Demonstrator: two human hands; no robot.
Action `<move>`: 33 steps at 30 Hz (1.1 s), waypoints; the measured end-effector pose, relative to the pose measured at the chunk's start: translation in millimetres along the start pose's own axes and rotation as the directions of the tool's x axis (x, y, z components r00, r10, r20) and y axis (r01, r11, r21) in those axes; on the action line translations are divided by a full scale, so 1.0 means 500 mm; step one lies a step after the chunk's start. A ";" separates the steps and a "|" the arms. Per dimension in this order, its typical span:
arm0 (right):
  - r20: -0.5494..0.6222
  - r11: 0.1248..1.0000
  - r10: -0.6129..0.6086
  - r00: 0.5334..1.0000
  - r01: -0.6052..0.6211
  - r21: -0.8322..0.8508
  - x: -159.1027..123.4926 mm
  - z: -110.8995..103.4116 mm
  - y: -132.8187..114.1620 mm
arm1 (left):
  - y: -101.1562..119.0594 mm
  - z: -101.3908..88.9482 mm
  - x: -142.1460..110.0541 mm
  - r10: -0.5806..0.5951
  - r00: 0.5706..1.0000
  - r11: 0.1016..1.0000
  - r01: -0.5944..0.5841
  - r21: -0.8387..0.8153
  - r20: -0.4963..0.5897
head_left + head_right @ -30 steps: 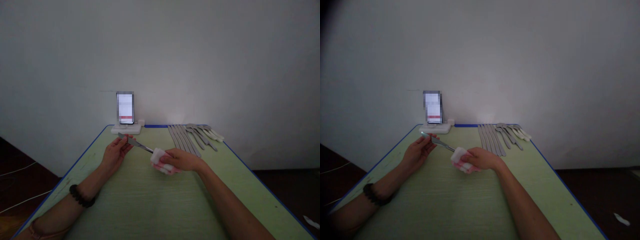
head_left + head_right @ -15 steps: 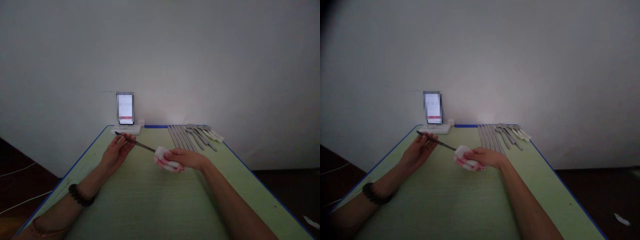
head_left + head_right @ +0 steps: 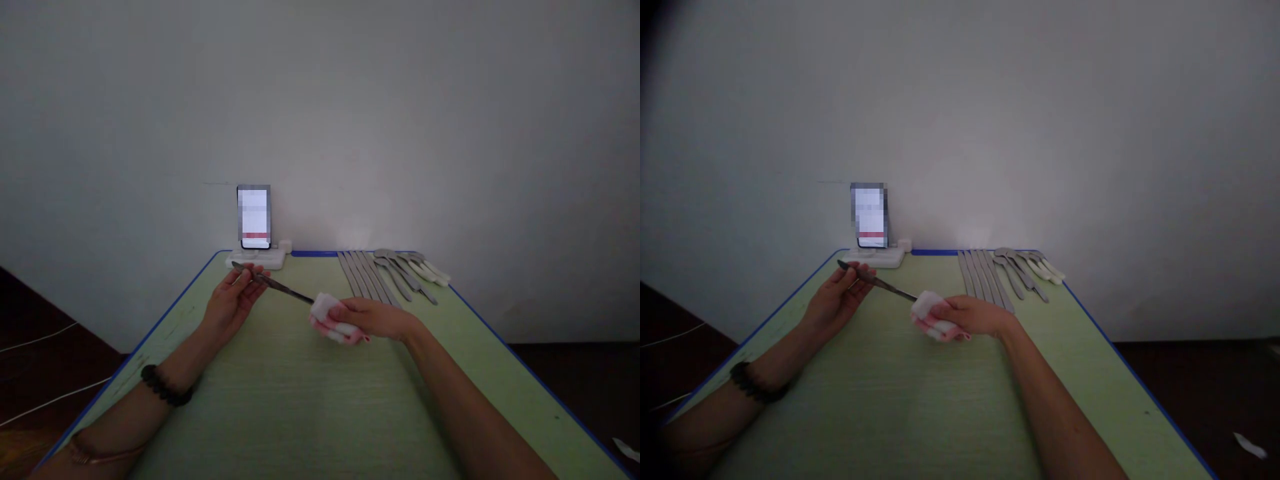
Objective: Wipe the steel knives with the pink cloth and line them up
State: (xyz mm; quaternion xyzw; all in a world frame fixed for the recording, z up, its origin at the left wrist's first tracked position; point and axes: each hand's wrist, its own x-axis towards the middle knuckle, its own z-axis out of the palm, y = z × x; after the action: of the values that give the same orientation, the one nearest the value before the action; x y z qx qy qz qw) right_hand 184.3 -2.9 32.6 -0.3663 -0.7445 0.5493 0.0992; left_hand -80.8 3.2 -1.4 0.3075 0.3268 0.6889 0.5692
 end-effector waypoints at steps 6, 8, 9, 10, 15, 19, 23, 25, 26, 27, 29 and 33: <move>0.025 0.999 0.003 1.000 -0.002 -0.034 0.005 0.004 0.005 | 0.002 0.003 0.000 0.041 0.999 0.993 -0.043 0.110 0.018; 0.035 0.999 -0.003 0.999 0.005 -0.033 0.010 0.012 0.003 | -0.001 0.008 -0.004 0.025 0.999 0.990 -0.030 0.139 0.033; 0.031 0.999 -0.004 1.000 0.005 -0.036 0.011 0.016 0.001 | -0.003 0.011 -0.008 0.013 0.999 0.989 -0.020 0.150 0.043; 0.020 0.999 -0.005 1.000 0.005 -0.037 0.013 0.020 -0.001 | -0.006 0.015 -0.011 0.002 0.998 0.987 -0.011 0.161 0.055; -0.024 1.000 -0.028 0.999 0.027 -0.014 0.018 0.042 -0.013 | -0.025 0.029 -0.034 -0.021 0.983 0.930 -0.048 0.365 0.181; -0.030 0.999 -0.033 0.999 0.034 0.032 0.024 0.060 -0.019 | -0.033 0.030 -0.043 -0.018 0.967 0.822 -0.129 0.555 0.253; -0.125 0.987 -0.026 0.992 0.045 0.153 0.030 0.068 -0.022 | -0.035 0.026 -0.040 -0.020 0.974 0.785 -0.123 0.607 0.224; -0.223 0.969 -0.029 0.974 0.082 0.234 0.034 0.067 -0.022 | -0.038 0.023 -0.037 -0.021 0.983 0.787 -0.097 0.610 0.184; -0.282 0.957 -0.028 0.959 0.107 0.269 0.037 0.066 -0.022 | -0.040 0.022 -0.036 -0.027 0.986 0.791 -0.079 0.606 0.165; -0.339 0.945 -0.024 0.940 0.132 0.299 0.039 0.065 -0.022 | -0.041 0.022 -0.035 -0.039 0.988 0.795 -0.061 0.603 0.152; -0.447 0.914 -0.016 0.894 0.195 0.357 0.046 0.064 -0.021 | -0.042 0.026 -0.041 -0.083 0.983 0.792 -0.036 0.610 0.166; -0.610 0.745 -0.016 0.793 0.416 0.522 0.064 0.076 -0.024 | -0.038 0.053 -0.080 -0.247 0.890 0.680 -0.123 0.723 0.384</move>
State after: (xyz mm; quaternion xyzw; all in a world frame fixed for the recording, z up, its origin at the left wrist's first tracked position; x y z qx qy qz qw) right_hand 135.6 -12.0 20.6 -0.3638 -0.4897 0.6150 0.4997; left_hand -42.3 -30.8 -2.7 0.6480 0.4427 0.3892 0.4823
